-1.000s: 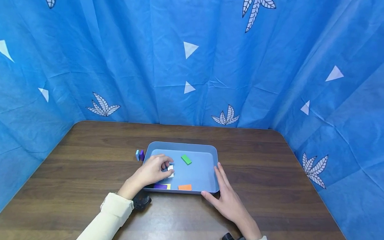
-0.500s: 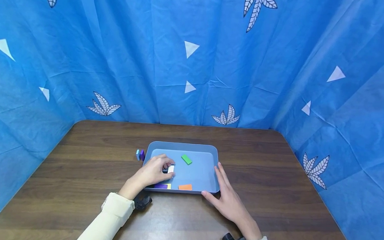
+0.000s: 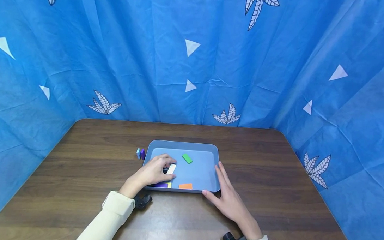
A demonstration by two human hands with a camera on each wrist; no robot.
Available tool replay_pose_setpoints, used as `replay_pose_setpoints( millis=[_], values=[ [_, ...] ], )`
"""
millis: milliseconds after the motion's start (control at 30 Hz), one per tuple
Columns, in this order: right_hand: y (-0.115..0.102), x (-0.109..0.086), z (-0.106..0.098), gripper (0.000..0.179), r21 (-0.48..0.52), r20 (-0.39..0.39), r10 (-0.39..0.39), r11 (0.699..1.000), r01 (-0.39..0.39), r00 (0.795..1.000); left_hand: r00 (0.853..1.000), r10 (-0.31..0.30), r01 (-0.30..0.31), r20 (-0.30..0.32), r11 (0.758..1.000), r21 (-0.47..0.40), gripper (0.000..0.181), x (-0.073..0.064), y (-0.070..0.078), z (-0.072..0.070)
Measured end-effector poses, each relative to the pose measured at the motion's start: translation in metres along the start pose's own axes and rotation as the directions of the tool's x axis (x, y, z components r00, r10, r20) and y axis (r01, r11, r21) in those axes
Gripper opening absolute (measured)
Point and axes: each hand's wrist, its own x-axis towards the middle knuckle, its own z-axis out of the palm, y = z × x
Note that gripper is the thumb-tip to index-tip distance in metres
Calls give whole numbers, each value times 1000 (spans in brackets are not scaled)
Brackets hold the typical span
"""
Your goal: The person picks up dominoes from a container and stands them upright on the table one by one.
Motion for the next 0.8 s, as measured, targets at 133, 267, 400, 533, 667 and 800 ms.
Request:
replay_pose_setpoints(
  millis=[133,267,400,533,667,800],
  values=[
    [1,-1,0,90,-3,-6,-5,1000,5,1000,1000,17,-17,0,1000,-11,38,0,-1,0],
    [1,-1,0,91,-10,-9,-5,1000,5,1000,1000,29,-29,1,999,-29,35,0,-2,0],
    [1,-1,1,91,-12,-8,0,1000,0,1000,998,65,-65,-2,997,-39,32,1,-3,0],
    [1,-1,1,92,-13,-6,6,1000,-6,1000,996,94,-94,-9,995,-24,31,3,-4,1],
    [0,-1,1,92,-12,-11,-2,1000,2,1000,995,94,-94,-34,996,3,31,3,-5,2],
    [0,-1,1,91,-13,-12,-6,1000,5,1000,994,98,-98,-54,995,0,25,4,-7,4]
  ],
)
